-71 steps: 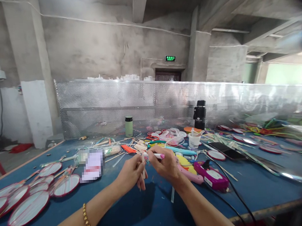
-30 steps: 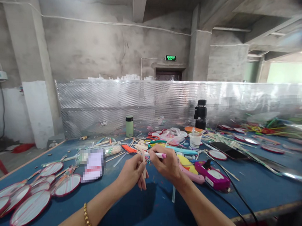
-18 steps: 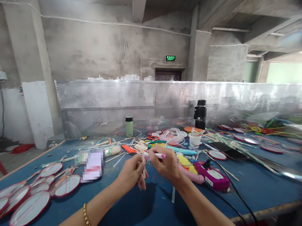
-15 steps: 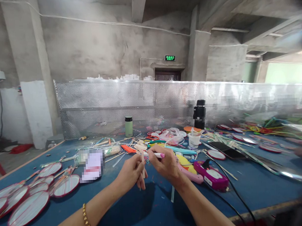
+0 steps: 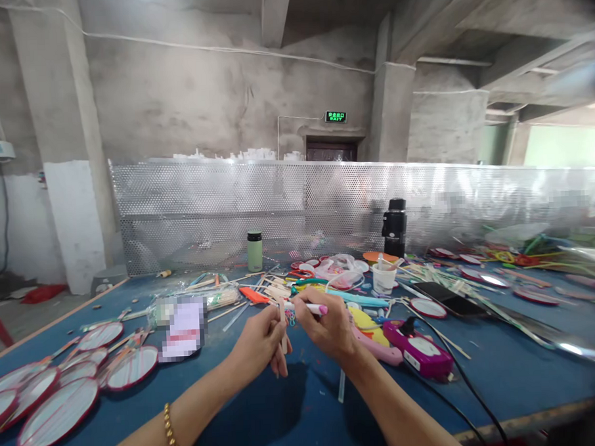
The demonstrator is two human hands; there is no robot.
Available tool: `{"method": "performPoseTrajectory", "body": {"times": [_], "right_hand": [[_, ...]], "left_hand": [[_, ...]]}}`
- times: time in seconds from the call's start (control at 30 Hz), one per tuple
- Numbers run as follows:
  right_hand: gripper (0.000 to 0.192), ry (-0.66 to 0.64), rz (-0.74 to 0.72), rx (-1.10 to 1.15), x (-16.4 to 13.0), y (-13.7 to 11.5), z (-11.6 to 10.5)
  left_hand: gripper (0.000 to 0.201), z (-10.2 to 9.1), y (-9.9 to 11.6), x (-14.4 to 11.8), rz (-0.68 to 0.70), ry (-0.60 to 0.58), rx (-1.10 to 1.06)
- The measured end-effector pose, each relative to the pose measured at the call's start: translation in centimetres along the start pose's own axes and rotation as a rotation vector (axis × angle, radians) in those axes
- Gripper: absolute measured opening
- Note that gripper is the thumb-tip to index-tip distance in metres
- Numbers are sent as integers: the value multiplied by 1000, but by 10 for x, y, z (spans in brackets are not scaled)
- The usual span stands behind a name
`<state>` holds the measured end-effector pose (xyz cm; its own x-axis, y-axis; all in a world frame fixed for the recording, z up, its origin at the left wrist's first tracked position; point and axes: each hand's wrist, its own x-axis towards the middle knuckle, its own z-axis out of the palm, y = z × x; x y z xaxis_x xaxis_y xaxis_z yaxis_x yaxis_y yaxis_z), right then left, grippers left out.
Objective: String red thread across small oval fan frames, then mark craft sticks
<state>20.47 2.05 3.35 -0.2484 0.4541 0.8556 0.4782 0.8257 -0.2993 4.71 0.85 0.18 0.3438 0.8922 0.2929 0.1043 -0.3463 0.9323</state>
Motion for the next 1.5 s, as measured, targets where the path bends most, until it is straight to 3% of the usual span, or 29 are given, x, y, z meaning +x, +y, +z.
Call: {"method": "performPoseTrajectory", "body": {"times": [1.0,1.5], "right_hand": [[27,4,6,28,0,-1,2],[25,4,3,37,-1,0,2]], "left_hand": [[32,-1,-1,1,-8,4,28],[21,-2,-3,0,5,-5,24]]}}
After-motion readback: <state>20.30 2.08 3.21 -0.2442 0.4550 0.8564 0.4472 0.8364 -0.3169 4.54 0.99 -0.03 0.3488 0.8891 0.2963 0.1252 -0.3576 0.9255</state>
